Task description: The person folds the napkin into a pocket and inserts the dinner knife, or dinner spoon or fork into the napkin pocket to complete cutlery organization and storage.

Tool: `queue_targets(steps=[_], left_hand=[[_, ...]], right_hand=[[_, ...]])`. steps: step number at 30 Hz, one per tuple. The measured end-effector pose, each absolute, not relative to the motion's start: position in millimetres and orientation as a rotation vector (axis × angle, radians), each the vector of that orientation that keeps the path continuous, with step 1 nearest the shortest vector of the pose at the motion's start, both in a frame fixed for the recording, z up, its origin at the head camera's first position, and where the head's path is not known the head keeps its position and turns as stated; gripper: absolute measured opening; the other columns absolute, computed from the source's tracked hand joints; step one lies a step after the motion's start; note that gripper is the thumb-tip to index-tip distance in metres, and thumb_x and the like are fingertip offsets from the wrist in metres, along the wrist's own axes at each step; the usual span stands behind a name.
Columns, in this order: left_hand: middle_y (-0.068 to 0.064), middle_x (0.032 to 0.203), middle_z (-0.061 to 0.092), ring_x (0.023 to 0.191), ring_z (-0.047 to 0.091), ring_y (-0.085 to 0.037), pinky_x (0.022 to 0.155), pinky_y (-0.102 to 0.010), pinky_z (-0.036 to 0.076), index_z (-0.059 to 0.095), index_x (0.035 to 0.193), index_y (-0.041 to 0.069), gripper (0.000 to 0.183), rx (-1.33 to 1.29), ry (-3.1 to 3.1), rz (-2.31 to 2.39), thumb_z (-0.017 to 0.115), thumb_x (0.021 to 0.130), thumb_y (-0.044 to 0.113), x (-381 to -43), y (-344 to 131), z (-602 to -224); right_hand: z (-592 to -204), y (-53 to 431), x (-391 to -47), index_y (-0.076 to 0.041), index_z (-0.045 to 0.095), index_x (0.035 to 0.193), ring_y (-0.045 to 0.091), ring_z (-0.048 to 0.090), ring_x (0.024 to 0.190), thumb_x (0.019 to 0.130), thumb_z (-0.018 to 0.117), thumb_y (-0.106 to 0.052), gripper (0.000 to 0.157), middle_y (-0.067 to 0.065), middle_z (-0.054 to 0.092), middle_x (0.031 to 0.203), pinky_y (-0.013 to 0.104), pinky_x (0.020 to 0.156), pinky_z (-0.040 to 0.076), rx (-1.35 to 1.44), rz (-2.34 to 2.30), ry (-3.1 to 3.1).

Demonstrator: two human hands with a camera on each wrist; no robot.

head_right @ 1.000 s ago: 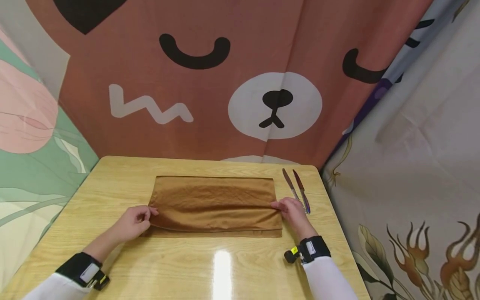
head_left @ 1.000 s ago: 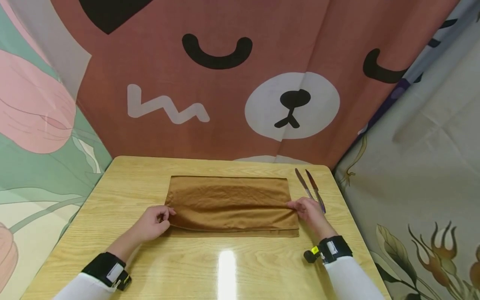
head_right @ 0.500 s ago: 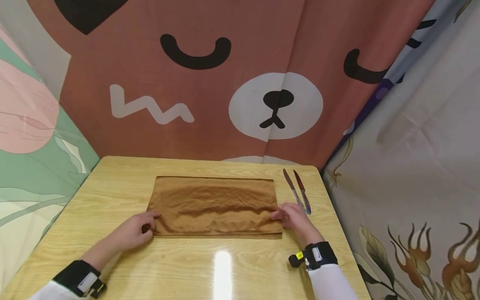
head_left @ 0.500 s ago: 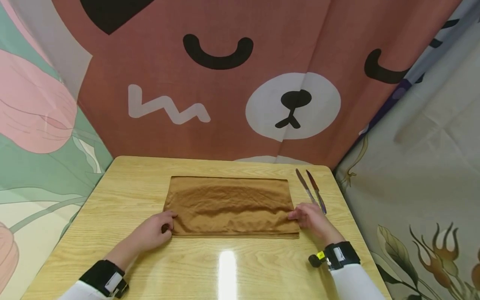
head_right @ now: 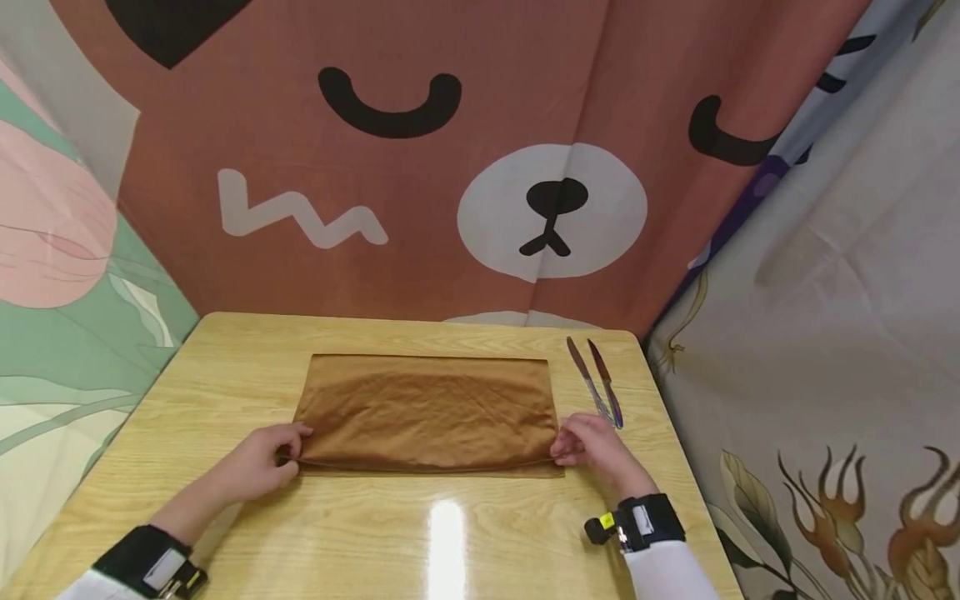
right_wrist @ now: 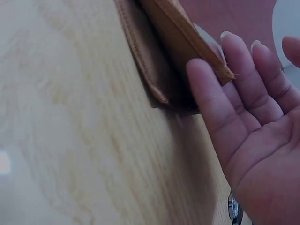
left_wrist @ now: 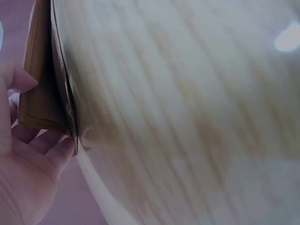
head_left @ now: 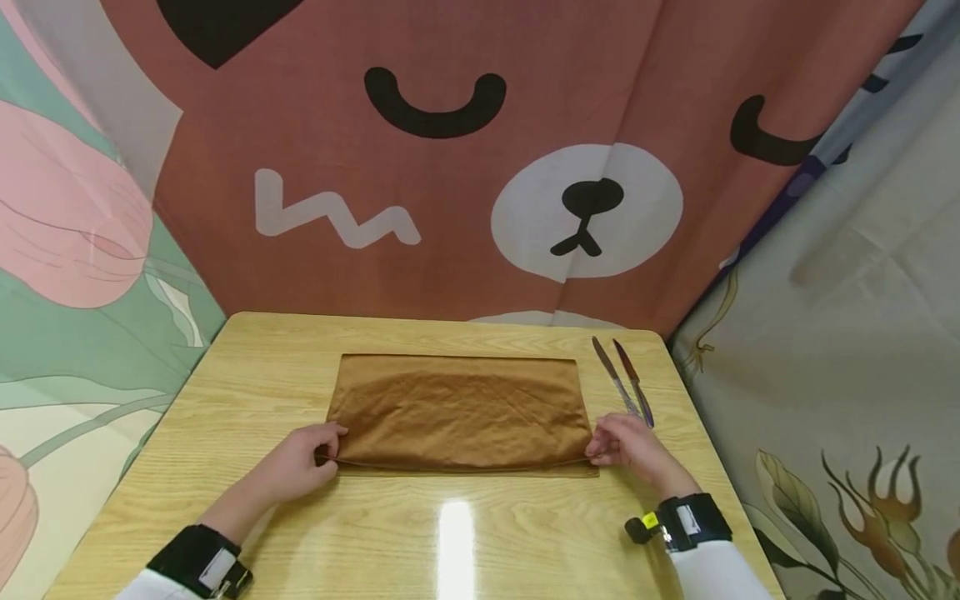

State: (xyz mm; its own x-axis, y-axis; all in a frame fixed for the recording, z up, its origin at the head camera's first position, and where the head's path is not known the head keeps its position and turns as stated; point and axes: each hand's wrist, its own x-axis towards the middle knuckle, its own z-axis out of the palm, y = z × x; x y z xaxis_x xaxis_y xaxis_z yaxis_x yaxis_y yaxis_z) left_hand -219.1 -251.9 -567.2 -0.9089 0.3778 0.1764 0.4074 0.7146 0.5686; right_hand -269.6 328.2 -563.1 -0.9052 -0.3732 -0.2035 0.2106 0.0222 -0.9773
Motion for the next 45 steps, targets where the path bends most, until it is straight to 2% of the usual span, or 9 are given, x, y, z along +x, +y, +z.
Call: queue_targets(steps=[4, 8, 17, 21, 25, 30, 35, 39, 45], left_hand=[[-0.014, 0.125, 0.064, 0.125, 0.054, -0.037, 0.086, -0.042, 0.050, 0.045, 0.067, 0.026, 0.032, -0.720, -2.898, -0.869, 0.072, 0.070, 0.008, -220, -251, -569], [-0.016, 0.132, 0.059, 0.130, 0.049, -0.038, 0.091, -0.044, 0.048, 0.047, 0.065, 0.028, 0.030, -0.741, -2.941, -0.801, 0.073, 0.068, 0.012, -220, -252, -570], [-0.016, 0.133, 0.058, 0.131, 0.048, -0.038, 0.099, -0.050, 0.045, 0.054, 0.068, 0.033, 0.027, -0.733, -2.964, -0.774, 0.074, 0.083, 0.021, -223, -249, -569], [-0.017, 0.126, 0.062, 0.120, 0.056, -0.035, 0.097, -0.050, 0.046, 0.067, 0.089, 0.021, 0.004, -0.752, -2.951, -0.653, 0.070, 0.087, 0.023, -236, -235, -564], [-0.018, 0.132, 0.058, 0.122, 0.055, -0.035, 0.100, -0.050, 0.044, 0.066, 0.119, 0.008, 0.034, -0.795, -2.980, -0.553, 0.065, 0.092, 0.028, -256, -212, -559], [-0.020, 0.141, 0.051, 0.132, 0.045, -0.038, 0.107, -0.052, 0.038, 0.056, 0.135, 0.006, 0.052, -0.807, -3.067, -0.494, 0.061, 0.094, 0.036, -284, -169, -556], [-0.019, 0.153, 0.035, 0.141, 0.032, -0.039, 0.112, -0.051, 0.030, 0.042, 0.148, 0.010, 0.071, -0.815, -3.171, -0.414, 0.060, 0.092, 0.050, -315, -131, -556], [-0.016, 0.158, 0.026, 0.145, 0.023, -0.039, 0.114, -0.053, 0.025, 0.033, 0.152, 0.013, 0.084, -0.824, -3.222, -0.401, 0.062, 0.087, 0.058, -337, -115, -561], [-0.014, 0.161, 0.017, 0.148, 0.013, -0.038, 0.113, -0.060, 0.020, 0.027, 0.155, 0.016, 0.104, -0.762, -3.257, -0.449, 0.061, 0.076, 0.075, -356, -120, -572]], right_hand=[[-564, 325, -268, 0.011, 0.058, 0.092, 0.031, 0.070, 0.081, 0.101, 0.051, -0.026, 0.039, 0.020, 0.069, 0.084, 0.053, 0.076, 0.056, -0.148, -1.855, 1.970], [-565, 324, -267, 0.010, 0.059, 0.090, 0.034, 0.070, 0.084, 0.101, 0.051, -0.027, 0.040, 0.022, 0.069, 0.086, 0.049, 0.076, 0.057, -0.140, -1.731, 2.080], [-561, 318, -267, 0.000, 0.065, 0.090, 0.028, 0.070, 0.080, 0.102, 0.051, -0.028, 0.034, 0.014, 0.071, 0.086, 0.038, 0.063, 0.050, -0.211, -1.369, 2.384], [-549, 296, -275, -0.007, 0.070, 0.097, 0.021, 0.067, 0.083, 0.099, 0.056, -0.029, 0.026, 0.007, 0.070, 0.092, 0.037, 0.071, 0.051, -0.382, -1.170, 2.532], [-541, 256, -289, -0.012, 0.071, 0.110, 0.017, 0.063, 0.094, 0.095, 0.061, -0.032, 0.027, 0.000, 0.069, 0.104, 0.038, 0.081, 0.051, -0.519, -0.978, 2.658], [-536, 194, -313, -0.012, 0.058, 0.135, 0.022, 0.058, 0.115, 0.094, 0.061, -0.036, 0.048, 0.006, 0.061, 0.131, 0.042, 0.099, 0.045, -0.670, -0.760, 2.638], [-540, 141, -338, -0.018, 0.034, 0.152, 0.033, 0.030, 0.143, 0.089, 0.065, -0.049, 0.078, 0.013, 0.028, 0.158, 0.052, 0.113, 0.027, -0.770, -0.553, 2.606], [-547, 118, -354, -0.026, 0.023, 0.156, 0.036, 0.005, 0.149, 0.075, 0.073, -0.063, 0.102, 0.008, 0.008, 0.164, 0.066, 0.111, 0.016, -0.722, -0.412, 2.650], [-553, 121, -366, -0.030, 0.019, 0.156, 0.034, -0.002, 0.149, 0.062, 0.075, -0.074, 0.118, 0.004, 0.003, 0.164, 0.069, 0.111, 0.006, -0.596, -0.397, 2.644]])
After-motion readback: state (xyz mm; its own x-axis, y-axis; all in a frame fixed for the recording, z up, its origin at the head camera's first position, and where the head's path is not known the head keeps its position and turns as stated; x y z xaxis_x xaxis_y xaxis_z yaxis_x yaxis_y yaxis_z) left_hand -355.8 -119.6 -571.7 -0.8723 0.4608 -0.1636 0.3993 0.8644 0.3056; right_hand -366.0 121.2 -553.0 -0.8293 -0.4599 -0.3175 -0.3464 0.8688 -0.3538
